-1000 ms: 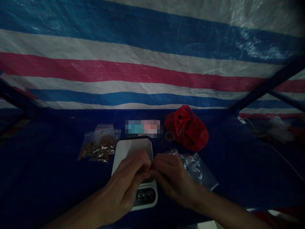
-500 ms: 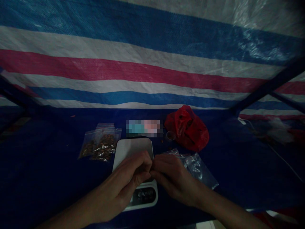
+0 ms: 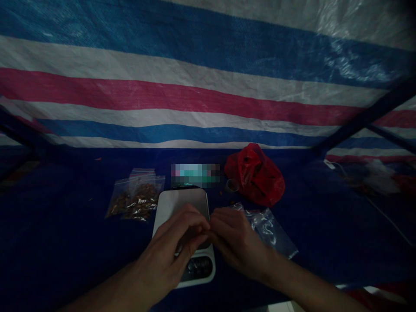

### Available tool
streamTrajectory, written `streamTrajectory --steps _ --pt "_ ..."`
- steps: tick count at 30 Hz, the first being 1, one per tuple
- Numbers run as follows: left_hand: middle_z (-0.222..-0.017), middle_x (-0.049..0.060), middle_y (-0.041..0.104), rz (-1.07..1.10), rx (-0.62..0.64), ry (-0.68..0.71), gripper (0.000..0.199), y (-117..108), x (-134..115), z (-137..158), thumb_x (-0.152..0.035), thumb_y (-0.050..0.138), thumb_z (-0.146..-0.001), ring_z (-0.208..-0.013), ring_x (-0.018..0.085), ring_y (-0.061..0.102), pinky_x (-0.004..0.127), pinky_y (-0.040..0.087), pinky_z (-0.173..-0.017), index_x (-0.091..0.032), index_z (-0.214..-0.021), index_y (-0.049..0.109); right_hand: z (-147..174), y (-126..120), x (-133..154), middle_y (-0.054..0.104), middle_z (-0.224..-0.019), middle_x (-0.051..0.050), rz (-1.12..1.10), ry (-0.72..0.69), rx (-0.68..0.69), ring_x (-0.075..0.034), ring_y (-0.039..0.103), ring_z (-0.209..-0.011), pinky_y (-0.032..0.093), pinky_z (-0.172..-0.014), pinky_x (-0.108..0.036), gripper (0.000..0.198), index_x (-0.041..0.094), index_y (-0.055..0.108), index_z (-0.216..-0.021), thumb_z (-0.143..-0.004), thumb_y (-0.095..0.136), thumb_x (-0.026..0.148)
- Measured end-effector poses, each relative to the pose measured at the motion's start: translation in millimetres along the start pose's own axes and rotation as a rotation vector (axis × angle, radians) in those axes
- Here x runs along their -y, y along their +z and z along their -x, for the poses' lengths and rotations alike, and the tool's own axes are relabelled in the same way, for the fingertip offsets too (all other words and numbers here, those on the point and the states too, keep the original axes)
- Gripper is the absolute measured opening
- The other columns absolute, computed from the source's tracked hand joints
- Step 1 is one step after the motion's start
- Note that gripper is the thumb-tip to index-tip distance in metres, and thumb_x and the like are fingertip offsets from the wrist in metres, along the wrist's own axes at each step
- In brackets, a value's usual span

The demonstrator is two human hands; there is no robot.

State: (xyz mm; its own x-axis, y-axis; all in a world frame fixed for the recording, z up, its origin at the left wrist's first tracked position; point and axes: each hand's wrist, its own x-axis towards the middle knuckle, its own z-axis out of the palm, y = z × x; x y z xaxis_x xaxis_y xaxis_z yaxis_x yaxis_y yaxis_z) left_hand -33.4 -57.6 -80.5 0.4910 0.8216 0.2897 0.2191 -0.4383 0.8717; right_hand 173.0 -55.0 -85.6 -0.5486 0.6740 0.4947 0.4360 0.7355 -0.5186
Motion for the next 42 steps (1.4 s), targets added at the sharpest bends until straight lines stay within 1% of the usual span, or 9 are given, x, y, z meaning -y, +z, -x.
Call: streamTrajectory --steps 5,8,14,18,22,25,30,36,42 --pt "-0.092 -0.006 0.061 0.011 -0.095 -0.033 0.025 2.1 -3.6 -5.7 -0.009 0.061 -0.097 -0.085 0.008 0.062 0.016 0.051 -0.077 -0.032 -0.108 0.058 0.5 0.6 0.0 0.058 -0.073 -0.001 0.059 0.002 0.007 -0.013 0.05 -0.064 0.034 -0.061 -0.029 0.031 0.016 0.06 -0.087 -0.111 0.04 0.023" --pt "-0.089 -0.007 0.061 0.023 -0.137 -0.047 0.027 2.6 -7.5 -8.3 -0.007 0.061 -0.094 -0.081 0.008 0.063 0.015 0.052 -0.073 -0.032 -0.104 0.058 0.7 1.5 -1.0 0.059 -0.072 -0.001 0.077 0.005 0.009 -0.013 0.05 -0.063 0.034 -0.06 -0.029 0.034 0.015 0.061 -0.087 -0.111 0.04 0.024" --pt "-0.088 -0.006 0.062 0.024 -0.151 -0.092 0.028 8.7 -5.1 -4.8 -0.001 0.05 -0.093 -0.081 0.01 0.062 0.018 0.053 -0.073 -0.028 -0.099 0.055 1.0 7.5 -1.5 0.056 -0.069 0.0 0.151 -0.035 -0.013 -0.013 0.046 -0.061 0.031 -0.058 -0.031 0.035 0.016 0.058 -0.081 -0.11 0.041 0.023" --pt "-0.088 -0.003 0.059 0.038 -0.114 -0.057 0.028 11.2 0.7 -1.3 0.001 0.043 -0.093 -0.079 0.012 0.058 0.021 0.052 -0.071 -0.025 -0.097 0.053 1.8 10.3 -0.7 0.057 -0.069 0.0 0.138 -0.039 -0.002 -0.014 0.046 -0.061 0.032 -0.059 -0.031 0.034 0.017 0.057 -0.081 -0.109 0.04 0.022" --pt "-0.088 -0.001 0.058 -0.008 -0.1 -0.033 0.024 8.1 0.3 -2.5 -0.003 0.044 -0.097 -0.079 0.013 0.058 0.024 0.052 -0.072 -0.024 -0.101 0.054 2.4 7.9 0.6 0.059 -0.071 -0.001 0.115 0.002 0.019 -0.014 0.048 -0.062 0.033 -0.058 -0.031 0.031 0.017 0.058 -0.084 -0.109 0.04 0.023" --pt "-0.091 -0.001 0.059 -0.022 -0.102 -0.002 0.026 6.8 -2.1 -4.0 -0.008 0.05 -0.1 -0.082 0.013 0.06 0.025 0.054 -0.077 -0.028 -0.115 0.055 3.0 4.9 1.4 0.061 -0.074 -0.003 0.084 0.034 0.011 -0.015 0.051 -0.064 0.035 -0.06 -0.031 0.029 0.018 0.059 -0.088 -0.109 0.04 0.023" --pt "-0.097 -0.002 0.063 0.031 -0.191 0.002 0.037 11.8 -0.2 2.4 -0.011 0.059 -0.099 -0.087 0.012 0.064 0.024 0.056 -0.08 -0.033 -0.128 0.051 4.4 6.6 2.6 0.062 -0.076 -0.003 0.048 0.053 0.0 -0.015 0.054 -0.067 0.036 -0.063 -0.03 0.026 0.018 0.057 -0.09 -0.108 0.038 0.02" --pt "-0.095 -0.005 0.064 0.11 -0.288 -0.03 0.031 18.7 0.7 6.4 -0.007 0.061 -0.097 -0.086 0.01 0.065 0.02 0.055 -0.079 -0.03 -0.116 0.055 4.9 15.6 6.3 0.058 -0.071 -0.001 0.022 0.035 -0.041 -0.013 0.049 -0.06 0.034 -0.059 -0.028 0.025 0.019 0.052 -0.087 -0.108 0.038 0.019" --pt "-0.09 -0.006 0.065 0.153 -0.398 0.004 0.032 25.4 -4.1 3.6 -0.003 0.06 -0.094 -0.082 0.008 0.065 0.02 0.054 -0.077 -0.029 -0.111 0.056 4.6 20.5 10.9 0.059 -0.071 -0.002 0.019 0.077 -0.059 -0.014 0.052 -0.061 0.036 -0.059 -0.029 0.028 0.02 0.051 -0.085 -0.108 0.035 0.018"
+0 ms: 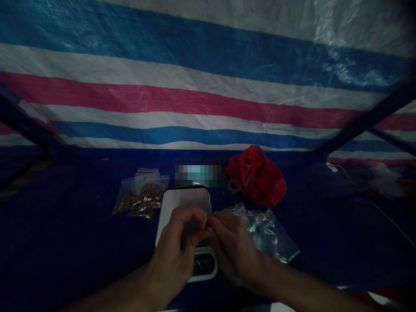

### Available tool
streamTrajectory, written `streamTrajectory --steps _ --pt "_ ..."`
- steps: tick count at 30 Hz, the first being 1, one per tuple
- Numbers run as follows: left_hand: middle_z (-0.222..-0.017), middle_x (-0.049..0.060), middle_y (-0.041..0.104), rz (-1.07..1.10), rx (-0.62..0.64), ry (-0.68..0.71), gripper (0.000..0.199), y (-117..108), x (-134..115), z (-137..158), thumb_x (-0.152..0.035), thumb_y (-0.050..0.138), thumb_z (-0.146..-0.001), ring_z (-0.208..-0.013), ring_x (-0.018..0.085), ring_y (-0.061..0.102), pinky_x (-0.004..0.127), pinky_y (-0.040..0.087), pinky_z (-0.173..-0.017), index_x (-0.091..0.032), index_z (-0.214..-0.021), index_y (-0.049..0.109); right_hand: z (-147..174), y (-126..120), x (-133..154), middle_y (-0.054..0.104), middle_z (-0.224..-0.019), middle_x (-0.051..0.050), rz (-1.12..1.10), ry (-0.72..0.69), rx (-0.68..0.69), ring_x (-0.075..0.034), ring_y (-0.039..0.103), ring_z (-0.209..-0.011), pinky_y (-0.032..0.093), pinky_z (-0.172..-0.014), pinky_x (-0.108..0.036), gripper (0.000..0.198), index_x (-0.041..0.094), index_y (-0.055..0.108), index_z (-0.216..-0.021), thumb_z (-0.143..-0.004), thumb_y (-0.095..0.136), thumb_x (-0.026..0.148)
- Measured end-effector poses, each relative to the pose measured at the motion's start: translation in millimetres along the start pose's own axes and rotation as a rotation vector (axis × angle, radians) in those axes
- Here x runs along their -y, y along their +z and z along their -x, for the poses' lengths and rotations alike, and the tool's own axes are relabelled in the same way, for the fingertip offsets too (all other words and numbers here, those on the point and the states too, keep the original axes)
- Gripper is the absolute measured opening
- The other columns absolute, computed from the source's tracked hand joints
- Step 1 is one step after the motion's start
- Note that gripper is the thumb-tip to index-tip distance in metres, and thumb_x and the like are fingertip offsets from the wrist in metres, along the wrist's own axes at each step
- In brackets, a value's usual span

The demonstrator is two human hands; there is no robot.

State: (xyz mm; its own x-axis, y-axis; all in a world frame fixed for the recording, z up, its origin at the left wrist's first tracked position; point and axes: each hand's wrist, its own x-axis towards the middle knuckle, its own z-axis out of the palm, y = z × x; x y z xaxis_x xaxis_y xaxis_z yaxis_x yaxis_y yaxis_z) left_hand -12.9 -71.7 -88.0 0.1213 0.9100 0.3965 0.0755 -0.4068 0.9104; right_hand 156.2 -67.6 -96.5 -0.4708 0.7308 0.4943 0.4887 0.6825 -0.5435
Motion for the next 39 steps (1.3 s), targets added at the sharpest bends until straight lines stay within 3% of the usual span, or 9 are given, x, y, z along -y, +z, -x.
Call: streamTrajectory --steps 9,22,33,39 --pt "-0.09 -0.006 0.066 0.03 -0.119 0.002 0.039 6.0 -6.4 -0.3 -0.002 0.068 -0.089 -0.081 0.011 0.068 0.023 0.056 -0.074 -0.03 -0.114 0.056 1.8 5.5 0.2 0.056 -0.069 0.0 -0.026 0.066 -0.042 -0.012 0.051 -0.058 0.034 -0.057 -0.028 0.026 0.021 0.049 -0.085 -0.107 0.036 0.018" --pt "-0.094 -0.007 0.066 0.099 -0.101 -0.006 0.046 6.5 -7.4 1.4 0.002 0.066 -0.089 -0.086 0.008 0.067 0.02 0.056 -0.081 -0.032 -0.116 0.053 4.0 8.8 -0.6 0.058 -0.071 0.001 -0.057 0.081 0.001 -0.012 0.051 -0.058 0.035 -0.057 -0.027 0.023 0.021 0.048 -0.089 -0.109 0.036 0.021" --pt "-0.09 -0.006 0.062 0.116 -0.076 0.027 0.042 5.4 -6.8 0.0 0.005 0.052 -0.091 -0.078 0.007 0.064 0.017 0.056 -0.072 -0.031 -0.112 0.05 -0.1 7.3 2.3 0.058 -0.068 0.0 0.083 -0.042 -0.034 -0.013 0.048 -0.056 0.031 -0.056 -0.031 0.029 0.021 0.049 -0.086 -0.108 0.032 0.017" --pt "-0.085 -0.007 0.06 0.187 -0.062 -0.08 0.031 6.9 -10.1 -2.2 0.0 0.05 -0.094 -0.075 0.008 0.06 0.016 0.053 -0.065 -0.029 -0.102 0.044 -2.2 4.5 4.8 0.055 -0.064 0.0 0.229 -0.111 -0.05 -0.015 0.043 -0.055 0.026 -0.056 -0.034 0.023 0.021 0.047 -0.083 -0.102 0.037 0.013"
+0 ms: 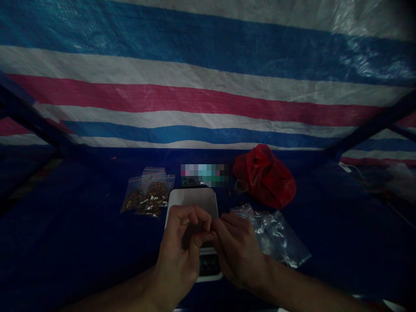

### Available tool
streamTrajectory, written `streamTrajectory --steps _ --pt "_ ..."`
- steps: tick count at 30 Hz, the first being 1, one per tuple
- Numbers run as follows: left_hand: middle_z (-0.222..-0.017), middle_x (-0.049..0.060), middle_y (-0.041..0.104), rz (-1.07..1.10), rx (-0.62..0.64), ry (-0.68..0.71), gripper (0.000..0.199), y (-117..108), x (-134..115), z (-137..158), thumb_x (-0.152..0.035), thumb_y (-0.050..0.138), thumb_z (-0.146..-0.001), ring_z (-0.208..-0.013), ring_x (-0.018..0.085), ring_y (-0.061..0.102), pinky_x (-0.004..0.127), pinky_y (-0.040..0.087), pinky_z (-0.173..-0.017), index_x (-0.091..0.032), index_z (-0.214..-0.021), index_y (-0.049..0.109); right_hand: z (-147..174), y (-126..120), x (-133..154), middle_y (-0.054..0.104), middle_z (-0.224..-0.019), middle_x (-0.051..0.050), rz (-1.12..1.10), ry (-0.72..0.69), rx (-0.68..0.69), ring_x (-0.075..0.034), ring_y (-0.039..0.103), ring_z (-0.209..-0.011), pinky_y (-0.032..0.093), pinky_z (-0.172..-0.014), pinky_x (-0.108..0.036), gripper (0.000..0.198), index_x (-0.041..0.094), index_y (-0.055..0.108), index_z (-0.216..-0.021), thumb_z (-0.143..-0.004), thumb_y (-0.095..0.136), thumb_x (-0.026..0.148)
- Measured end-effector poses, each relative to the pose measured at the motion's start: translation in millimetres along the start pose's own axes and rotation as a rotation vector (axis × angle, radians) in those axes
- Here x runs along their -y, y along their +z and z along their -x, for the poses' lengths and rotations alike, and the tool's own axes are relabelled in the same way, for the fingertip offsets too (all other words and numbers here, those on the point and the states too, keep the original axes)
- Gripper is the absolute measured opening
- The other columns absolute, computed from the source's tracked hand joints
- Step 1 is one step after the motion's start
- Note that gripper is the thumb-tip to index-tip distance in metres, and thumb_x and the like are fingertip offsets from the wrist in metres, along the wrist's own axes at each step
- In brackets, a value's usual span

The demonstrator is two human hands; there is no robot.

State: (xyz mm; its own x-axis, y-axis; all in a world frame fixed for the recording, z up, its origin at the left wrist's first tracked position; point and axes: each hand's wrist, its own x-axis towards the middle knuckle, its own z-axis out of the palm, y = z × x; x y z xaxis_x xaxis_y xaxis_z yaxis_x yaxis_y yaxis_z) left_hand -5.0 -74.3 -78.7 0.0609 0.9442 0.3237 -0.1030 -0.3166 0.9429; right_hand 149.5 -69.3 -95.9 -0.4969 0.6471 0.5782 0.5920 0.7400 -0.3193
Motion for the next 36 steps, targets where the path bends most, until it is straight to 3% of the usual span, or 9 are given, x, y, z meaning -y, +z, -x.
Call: streamTrajectory --steps 9,17,26,31,36 --pt "-0.088 -0.005 0.052 -0.111 0.08 -0.127 0.029 -8.5 8.9 6.1 0.0 0.044 -0.095 -0.079 0.009 0.053 0.018 0.048 -0.071 -0.028 -0.101 0.043 3.0 6.6 -2.3 0.058 -0.068 -0.001 -0.157 0.054 0.039 -0.015 0.049 -0.056 0.033 -0.057 -0.031 0.026 0.022 0.048 -0.086 -0.106 0.032 0.016" --pt "-0.087 -0.005 0.049 -0.161 0.129 -0.102 0.031 -11.0 5.9 4.1 0.004 0.041 -0.093 -0.08 0.009 0.05 0.019 0.045 -0.072 -0.027 -0.097 0.043 4.2 6.7 -3.0 0.06 -0.073 0.0 -0.375 0.107 0.057 -0.013 0.051 -0.06 0.036 -0.059 -0.027 0.024 0.021 0.05 -0.09 -0.109 0.036 0.02" --pt "-0.085 -0.005 0.05 -0.011 0.213 -0.072 0.022 -17.3 5.4 5.1 -0.006 0.041 -0.101 -0.077 0.01 0.051 0.02 0.047 -0.07 -0.027 -0.098 0.039 -1.6 -8.6 -8.7 0.058 -0.074 -0.001 -0.576 0.119 0.221 -0.013 0.051 -0.063 0.038 -0.062 -0.028 0.029 0.019 0.054 -0.089 -0.109 0.033 0.025" --pt "-0.098 -0.002 0.061 -0.063 0.211 -0.134 0.029 -22.0 6.0 7.2 -0.013 0.056 -0.101 -0.091 0.012 0.064 0.025 0.055 -0.083 -0.031 -0.118 0.043 1.2 -8.9 -10.8 0.06 -0.074 -0.003 -0.51 0.124 0.216 -0.014 0.052 -0.063 0.037 -0.06 -0.029 0.033 0.018 0.057 -0.094 -0.112 0.033 0.03" --pt "-0.097 -0.004 0.064 -0.217 0.193 -0.027 0.041 -20.7 4.5 5.2 -0.009 0.059 -0.098 -0.091 0.01 0.069 0.022 0.058 -0.084 -0.034 -0.127 0.043 5.8 -4.1 -17.8 0.058 -0.073 -0.002 -0.366 0.042 0.185 -0.015 0.051 -0.062 0.034 -0.061 -0.03 0.029 0.019 0.052 -0.089 -0.109 0.032 0.024"
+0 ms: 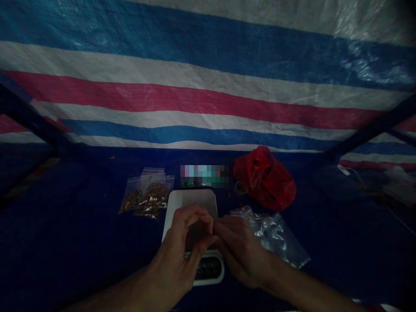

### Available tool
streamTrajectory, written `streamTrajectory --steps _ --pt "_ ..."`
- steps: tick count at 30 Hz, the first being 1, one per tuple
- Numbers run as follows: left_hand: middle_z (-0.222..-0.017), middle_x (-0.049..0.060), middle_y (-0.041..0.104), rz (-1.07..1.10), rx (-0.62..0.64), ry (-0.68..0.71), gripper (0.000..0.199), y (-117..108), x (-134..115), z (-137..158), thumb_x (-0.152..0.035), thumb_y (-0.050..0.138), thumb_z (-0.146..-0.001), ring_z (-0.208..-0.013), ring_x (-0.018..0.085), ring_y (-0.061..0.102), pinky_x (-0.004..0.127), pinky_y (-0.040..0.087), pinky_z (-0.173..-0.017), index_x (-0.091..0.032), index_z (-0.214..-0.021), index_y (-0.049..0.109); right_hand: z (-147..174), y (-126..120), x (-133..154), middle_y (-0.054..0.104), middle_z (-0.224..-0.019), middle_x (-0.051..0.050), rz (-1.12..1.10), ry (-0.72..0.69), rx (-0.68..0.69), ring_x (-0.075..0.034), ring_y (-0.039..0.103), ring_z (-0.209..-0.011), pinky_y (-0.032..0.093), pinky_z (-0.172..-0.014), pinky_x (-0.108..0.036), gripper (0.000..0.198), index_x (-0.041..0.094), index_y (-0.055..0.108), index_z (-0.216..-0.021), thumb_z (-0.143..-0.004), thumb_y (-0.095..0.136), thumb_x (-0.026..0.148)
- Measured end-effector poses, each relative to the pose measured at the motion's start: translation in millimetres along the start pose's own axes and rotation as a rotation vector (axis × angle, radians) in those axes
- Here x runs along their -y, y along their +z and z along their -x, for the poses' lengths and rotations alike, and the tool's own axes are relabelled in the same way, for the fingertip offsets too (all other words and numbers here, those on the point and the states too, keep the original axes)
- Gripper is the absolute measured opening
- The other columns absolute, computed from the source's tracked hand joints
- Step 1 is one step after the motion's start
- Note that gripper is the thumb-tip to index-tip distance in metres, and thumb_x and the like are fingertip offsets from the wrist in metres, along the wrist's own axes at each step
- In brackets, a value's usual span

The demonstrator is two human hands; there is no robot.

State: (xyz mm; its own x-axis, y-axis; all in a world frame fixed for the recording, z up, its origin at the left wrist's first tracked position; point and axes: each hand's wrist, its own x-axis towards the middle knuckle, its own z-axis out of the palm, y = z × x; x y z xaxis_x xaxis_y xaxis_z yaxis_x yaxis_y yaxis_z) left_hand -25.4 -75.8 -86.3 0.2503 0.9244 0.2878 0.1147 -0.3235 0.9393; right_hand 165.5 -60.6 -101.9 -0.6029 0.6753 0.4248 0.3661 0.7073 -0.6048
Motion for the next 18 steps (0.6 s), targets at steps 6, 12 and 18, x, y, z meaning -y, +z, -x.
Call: streamTrajectory --steps 6,12,18 --pt "-0.091 -0.004 0.063 -0.183 -0.032 0.025 0.032 3.2 2.3 -2.8 -0.003 0.053 -0.093 -0.081 0.01 0.066 0.021 0.057 -0.073 -0.029 -0.112 0.051 -0.8 -1.5 -2.3 0.056 -0.068 -0.001 0.271 -0.059 -0.004 -0.017 0.045 -0.059 0.027 -0.059 -0.033 0.02 0.021 0.048 -0.083 -0.097 0.037 0.013" --pt "-0.085 -0.001 0.055 -0.034 0.039 -0.001 0.033 7.0 10.9 -1.9 0.004 0.041 -0.083 -0.076 0.011 0.057 0.022 0.054 -0.067 -0.023 -0.101 0.049 -0.1 2.5 -1.4 0.061 -0.074 0.0 0.235 -0.059 0.074 -0.016 0.05 -0.063 0.027 -0.062 -0.034 0.016 0.019 0.053 -0.09 -0.097 0.04 0.013" --pt "-0.085 -0.002 0.051 -0.009 0.072 0.044 0.035 6.8 17.3 1.2 0.007 0.04 -0.078 -0.076 0.011 0.05 0.022 0.048 -0.066 -0.023 -0.095 0.048 1.1 2.1 -2.1 0.061 -0.074 -0.001 0.239 -0.091 0.049 -0.016 0.049 -0.062 0.027 -0.061 -0.034 0.015 0.019 0.053 -0.089 -0.095 0.04 0.013"
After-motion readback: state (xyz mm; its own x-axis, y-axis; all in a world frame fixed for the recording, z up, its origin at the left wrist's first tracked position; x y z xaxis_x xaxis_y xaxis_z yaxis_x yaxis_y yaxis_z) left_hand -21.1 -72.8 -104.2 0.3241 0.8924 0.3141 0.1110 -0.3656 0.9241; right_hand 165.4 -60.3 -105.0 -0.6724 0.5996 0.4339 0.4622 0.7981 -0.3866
